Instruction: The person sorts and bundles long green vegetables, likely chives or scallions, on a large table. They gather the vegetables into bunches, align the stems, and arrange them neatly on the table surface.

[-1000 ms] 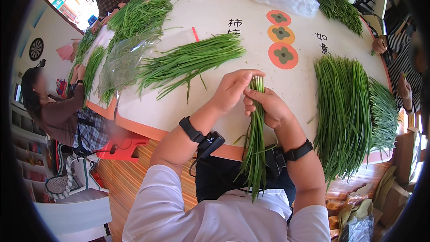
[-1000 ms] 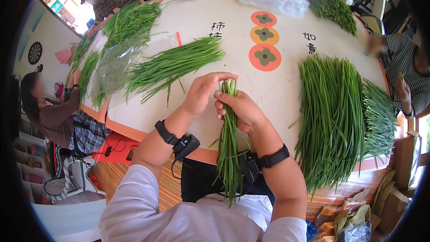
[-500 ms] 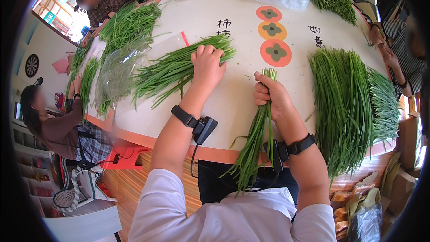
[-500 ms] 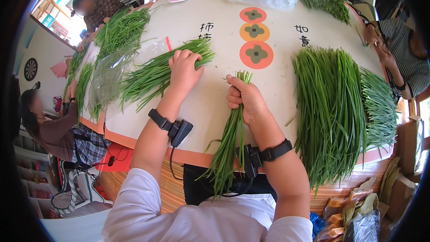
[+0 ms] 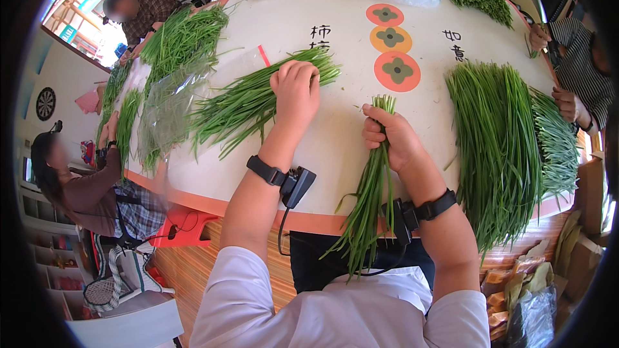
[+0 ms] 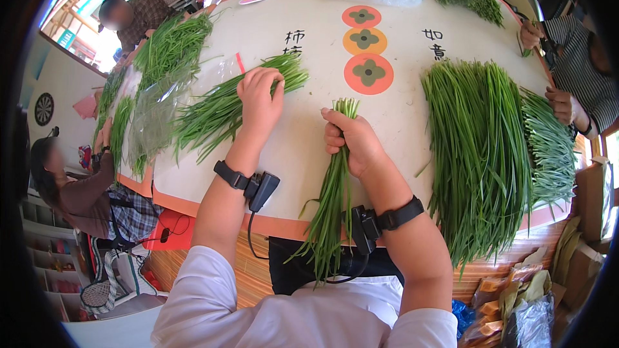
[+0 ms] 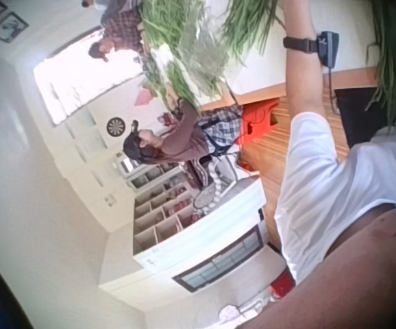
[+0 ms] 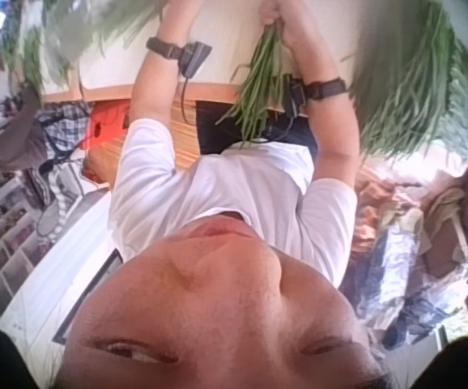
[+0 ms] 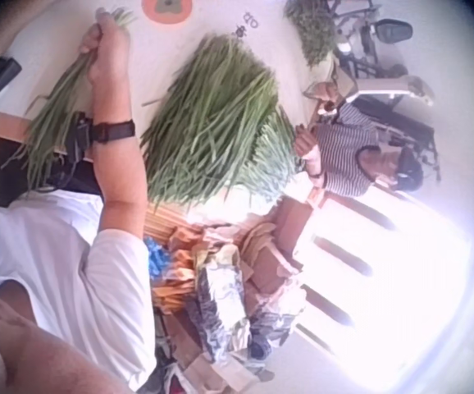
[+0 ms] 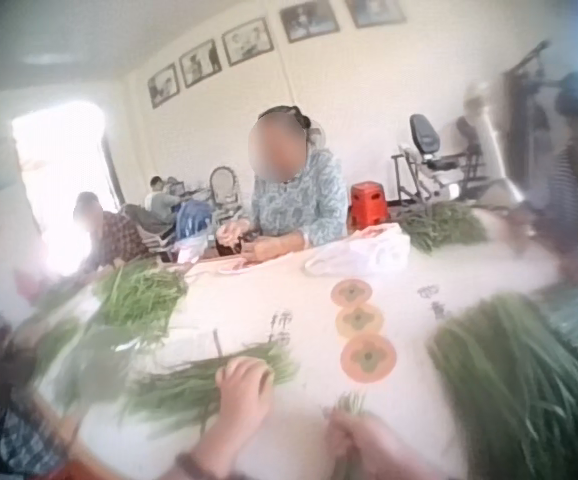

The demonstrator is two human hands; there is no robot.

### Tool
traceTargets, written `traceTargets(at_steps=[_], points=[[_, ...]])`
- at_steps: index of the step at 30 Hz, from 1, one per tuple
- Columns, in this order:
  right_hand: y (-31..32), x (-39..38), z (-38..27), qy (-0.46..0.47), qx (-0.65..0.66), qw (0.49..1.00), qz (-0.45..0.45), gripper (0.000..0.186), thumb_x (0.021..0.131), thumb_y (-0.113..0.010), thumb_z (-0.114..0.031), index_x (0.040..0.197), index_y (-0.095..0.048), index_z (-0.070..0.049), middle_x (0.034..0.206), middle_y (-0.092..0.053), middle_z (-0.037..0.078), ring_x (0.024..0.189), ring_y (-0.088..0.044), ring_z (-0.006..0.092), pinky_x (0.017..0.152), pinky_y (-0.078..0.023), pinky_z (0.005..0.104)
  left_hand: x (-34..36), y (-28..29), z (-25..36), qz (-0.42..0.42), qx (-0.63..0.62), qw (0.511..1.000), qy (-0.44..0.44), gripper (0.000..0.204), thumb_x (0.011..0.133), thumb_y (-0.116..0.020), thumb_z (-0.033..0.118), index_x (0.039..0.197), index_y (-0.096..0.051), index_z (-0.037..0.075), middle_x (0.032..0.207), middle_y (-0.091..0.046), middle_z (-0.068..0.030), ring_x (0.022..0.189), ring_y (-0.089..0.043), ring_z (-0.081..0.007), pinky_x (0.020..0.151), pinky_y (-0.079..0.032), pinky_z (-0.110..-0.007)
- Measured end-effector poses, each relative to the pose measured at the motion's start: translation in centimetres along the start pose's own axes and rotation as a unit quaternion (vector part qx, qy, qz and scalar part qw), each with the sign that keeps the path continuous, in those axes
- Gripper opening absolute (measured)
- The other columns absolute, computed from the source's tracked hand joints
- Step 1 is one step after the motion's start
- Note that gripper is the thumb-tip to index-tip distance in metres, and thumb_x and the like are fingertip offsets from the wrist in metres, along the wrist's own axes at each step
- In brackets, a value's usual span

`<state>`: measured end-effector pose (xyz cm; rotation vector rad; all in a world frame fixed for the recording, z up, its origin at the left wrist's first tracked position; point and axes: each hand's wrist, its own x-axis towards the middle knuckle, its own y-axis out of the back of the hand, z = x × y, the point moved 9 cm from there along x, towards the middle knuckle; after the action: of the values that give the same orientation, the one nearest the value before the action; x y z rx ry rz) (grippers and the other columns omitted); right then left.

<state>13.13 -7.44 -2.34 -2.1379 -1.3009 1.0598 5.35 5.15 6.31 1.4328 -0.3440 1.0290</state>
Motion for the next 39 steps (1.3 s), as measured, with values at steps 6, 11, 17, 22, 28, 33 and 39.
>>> traceTargets(at_steps=[6, 11, 17, 22, 28, 33, 39], points=[[0.5, 0.0, -1.3, 0.109, 0.064, 0.992, 0.03, 0.021, 0.08, -0.061, -0.016, 0.07, -0.044, -0.01, 0.058, -0.037, -0.003, 0.049, -0.032, 0.0066, 0.045, -0.03, 0.0221, -1.8, -0.2, 1.3, -0.056, -0.284, 0.947, 0.139, 0.008, 0.081, -0.056, 0.003, 0.089, -0.053, 0.003, 0.076, -0.059, -0.0075, 0.063, -0.058, -0.0182, 0.057, -0.044, -0.028], [-0.2, -0.6, -1.7, 0.139, 0.045, 0.989, 0.029, 0.018, 0.079, -0.063, -0.015, 0.072, -0.048, -0.007, 0.055, -0.041, 0.001, 0.044, -0.041, 0.0113, 0.04, -0.036, 0.0269, -5.1, -3.2, 5.0, -0.191, -0.516, 0.77, 0.323, 0.007, 0.087, -0.051, 0.006, 0.091, -0.051, 0.0, 0.076, -0.061, -0.0066, 0.053, -0.054, -0.008, 0.045, -0.042, -0.021], [0.6, -0.7, -1.5, 0.136, 0.002, 0.989, 0.056, 0.019, 0.079, -0.063, -0.015, 0.07, -0.05, -0.003, 0.051, -0.042, 0.004, 0.036, -0.042, 0.0161, 0.033, -0.037, 0.0306, -5.8, -3.4, 7.3, -0.215, -0.555, 0.734, 0.328, 0.01, 0.09, -0.046, 0.004, 0.097, -0.05, -0.002, 0.078, -0.058, -0.007, 0.059, -0.054, -0.0105, 0.05, -0.044, -0.022], [1.5, -0.9, -1.6, 0.126, 0.001, 0.986, 0.11, 0.019, 0.082, -0.059, -0.019, 0.075, -0.051, -0.003, 0.055, -0.044, 0.004, 0.043, -0.044, 0.0141, 0.038, -0.038, 0.0286, -5.9, -3.2, 7.6, -0.194, -0.553, 0.749, 0.31, 0.018, 0.086, -0.049, 0.002, 0.103, -0.05, -0.003, 0.076, -0.058, -0.0053, 0.061, -0.056, -0.0092, 0.05, -0.045, -0.022], [3.1, -1.1, -2.9, 0.173, 0.039, 0.969, 0.173, 0.021, 0.088, -0.052, -0.024, 0.086, -0.048, -0.003, 0.073, -0.05, 0.005, 0.058, -0.047, 0.0129, 0.052, -0.042, 0.0291, -6.6, -3.2, 7.6, -0.311, -0.515, 0.723, 0.34, 0.023, 0.086, -0.053, 0.004, 0.108, -0.051, -0.003, 0.079, -0.057, -0.0051, 0.06, -0.053, -0.0085, 0.055, -0.044, -0.022], [2.9, -0.9, -3.7, 0.137, 0.164, 0.972, 0.095, 0.017, 0.091, -0.046, -0.021, 0.083, -0.044, -0.006, 0.066, -0.044, 0.001, 0.052, -0.041, 0.0102, 0.049, -0.038, 0.0251, -5.0, -2.3, 4.6, -0.262, -0.409, 0.833, 0.264, 0.014, 0.083, -0.06, 0.01, 0.08, -0.061, -0.003, 0.068, -0.057, -0.0004, 0.058, -0.047, -0.0053, 0.055, -0.039, -0.02], [1.2, -0.8, -2.3, 0.044, 0.104, 0.994, -0.001, 0.018, 0.089, -0.049, -0.02, 0.079, -0.041, -0.007, 0.057, -0.031, -0.004, 0.044, -0.026, 0.0052, 0.041, -0.024, 0.0209, -1.3, 0.0, 0.0, -0.079, -0.085, 0.991, 0.066, 0.009, 0.071, -0.066, 0.008, 0.079, -0.064, 0.006, 0.065, -0.052, -0.0037, 0.063, -0.048, -0.0182, 0.057, -0.039, -0.03]])
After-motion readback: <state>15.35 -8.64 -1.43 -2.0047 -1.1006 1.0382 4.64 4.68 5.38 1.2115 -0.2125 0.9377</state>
